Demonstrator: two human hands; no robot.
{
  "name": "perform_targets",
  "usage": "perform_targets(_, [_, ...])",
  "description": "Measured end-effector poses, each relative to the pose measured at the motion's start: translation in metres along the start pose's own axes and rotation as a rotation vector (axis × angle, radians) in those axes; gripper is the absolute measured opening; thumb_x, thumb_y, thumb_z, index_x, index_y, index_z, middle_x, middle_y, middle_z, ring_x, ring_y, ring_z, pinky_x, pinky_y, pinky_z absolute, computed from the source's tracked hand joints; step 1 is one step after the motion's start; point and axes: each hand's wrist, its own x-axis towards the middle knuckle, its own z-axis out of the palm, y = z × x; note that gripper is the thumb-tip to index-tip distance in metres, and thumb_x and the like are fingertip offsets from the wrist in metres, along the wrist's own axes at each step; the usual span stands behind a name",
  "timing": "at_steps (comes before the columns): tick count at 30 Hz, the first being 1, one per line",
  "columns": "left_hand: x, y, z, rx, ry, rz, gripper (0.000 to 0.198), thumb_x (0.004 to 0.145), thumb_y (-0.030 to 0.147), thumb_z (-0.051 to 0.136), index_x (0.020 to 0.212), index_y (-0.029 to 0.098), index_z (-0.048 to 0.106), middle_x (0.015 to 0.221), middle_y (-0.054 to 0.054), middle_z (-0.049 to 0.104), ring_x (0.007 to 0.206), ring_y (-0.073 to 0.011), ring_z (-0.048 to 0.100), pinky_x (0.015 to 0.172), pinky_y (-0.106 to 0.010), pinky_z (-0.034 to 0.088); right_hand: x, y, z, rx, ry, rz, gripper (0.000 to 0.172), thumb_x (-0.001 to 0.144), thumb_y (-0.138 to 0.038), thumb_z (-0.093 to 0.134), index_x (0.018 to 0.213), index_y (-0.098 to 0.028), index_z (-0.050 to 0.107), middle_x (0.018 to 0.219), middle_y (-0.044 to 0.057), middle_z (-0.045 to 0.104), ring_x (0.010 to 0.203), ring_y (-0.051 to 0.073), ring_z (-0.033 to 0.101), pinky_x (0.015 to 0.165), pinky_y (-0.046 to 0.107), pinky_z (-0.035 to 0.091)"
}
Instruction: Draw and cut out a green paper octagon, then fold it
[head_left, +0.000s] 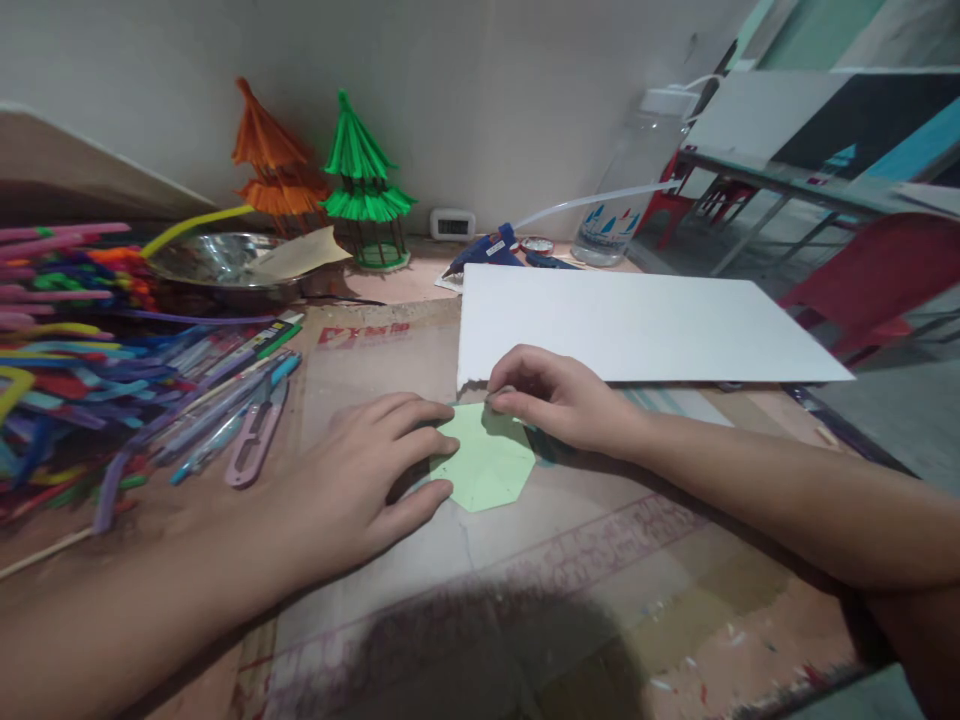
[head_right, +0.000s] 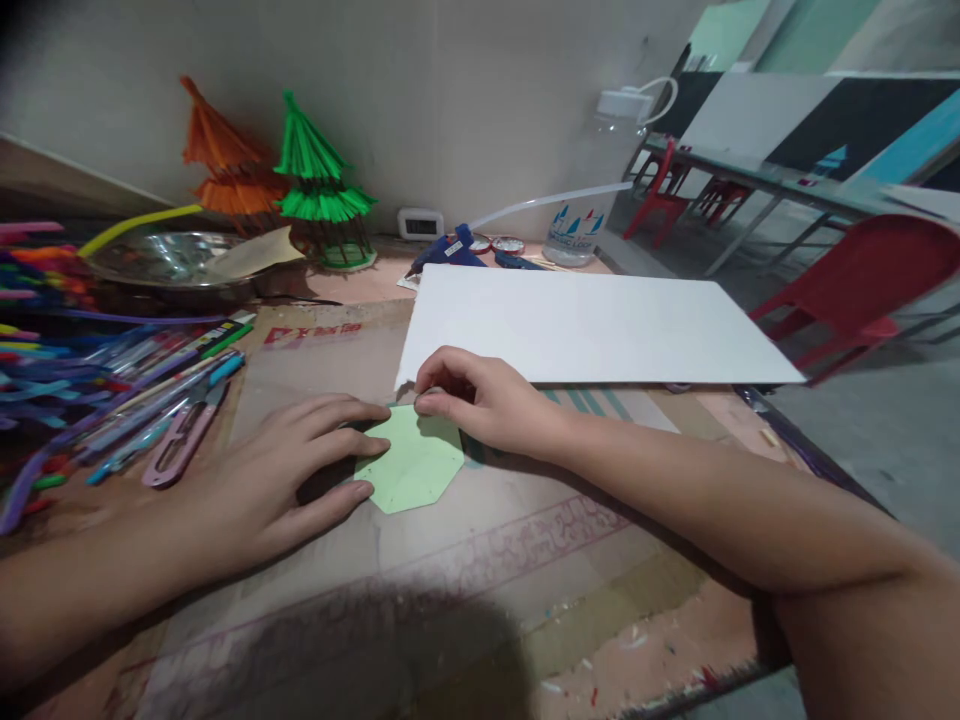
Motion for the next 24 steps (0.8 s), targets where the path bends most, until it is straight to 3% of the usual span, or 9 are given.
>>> perform_targets(4, [0.0,0.001,0.0,-0.008,0.008,-0.005,0.024,0.1,0.037,0.056,0.118,0.025,0.068,0.134,-0.01,0.064,0.126,-0.032,0.057,0.104,-0.05,0.047,-0.003,-0.005,0.004,-0.095,-0.113,-0.063,0.013,0.095,-0.026,0.062,0.104,-0.017,0.063,0.083,0.0,0.064,0.068,0.011,0.054,0.063,0.024,0.041])
perform_targets(8, [0.0,0.001,-0.001,0.001,0.012,0.006,0.024,0.1,0.037,0.056,0.116,0.024,0.068,0.133,-0.011,0.064,0.127,-0.0324,0.057,0.104,-0.051,0.047,-0.003,-0.009,0.008,-0.19,-0.225,-0.149,0.007,0.094,-0.023,0.06,0.098,-0.018,0.064,0.083,0.002,0.068,0.068,0.012,0.055,0.064,0.025,0.04])
perform_targets(12, [0.001,0.002,-0.002,0.006,0.004,0.009,0.023,0.101,0.036,0.055,0.115,0.023,0.068,0.132,-0.011,0.064,0.126,-0.0326,0.057,0.103,-0.052,0.048,-0.002,-0.008,0.01,-0.281,-0.15,-0.145,0.006,0.092,-0.018,0.059,0.095,-0.017,0.064,0.081,0.002,0.067,0.067,0.012,0.055,0.065,0.026,0.04])
perform_targets(14, [0.001,0.002,-0.002,0.013,0.002,0.007,0.024,0.101,0.036,0.054,0.116,0.023,0.067,0.132,-0.012,0.064,0.126,-0.0325,0.057,0.103,-0.053,0.048,-0.003,-0.008,0.011,-0.257,-0.138,-0.144,0.007,0.094,-0.019,0.059,0.097,-0.017,0.065,0.082,0.002,0.068,0.069,0.013,0.056,0.067,0.026,0.041])
perform_targets(19, [0.001,0.002,-0.001,0.022,-0.007,0.004,0.024,0.101,0.037,0.054,0.116,0.023,0.067,0.134,-0.012,0.063,0.129,-0.0327,0.055,0.104,-0.053,0.047,-0.001,-0.013,0.009,-0.199,-0.251,-0.153,0.01,0.096,-0.022,0.058,0.099,-0.017,0.066,0.084,0.003,0.069,0.072,0.013,0.057,0.067,0.026,0.042])
perform_targets(24, [0.0,0.002,-0.001,0.016,-0.011,-0.006,0.023,0.101,0.037,0.054,0.115,0.023,0.067,0.134,-0.011,0.064,0.127,-0.0334,0.057,0.102,-0.054,0.047,0.005,-0.015,-0.001,-0.043,-0.338,-0.037,0.011,0.079,-0.008,0.057,0.082,-0.018,0.061,0.07,-0.004,0.058,0.062,0.01,0.049,0.059,0.022,0.038])
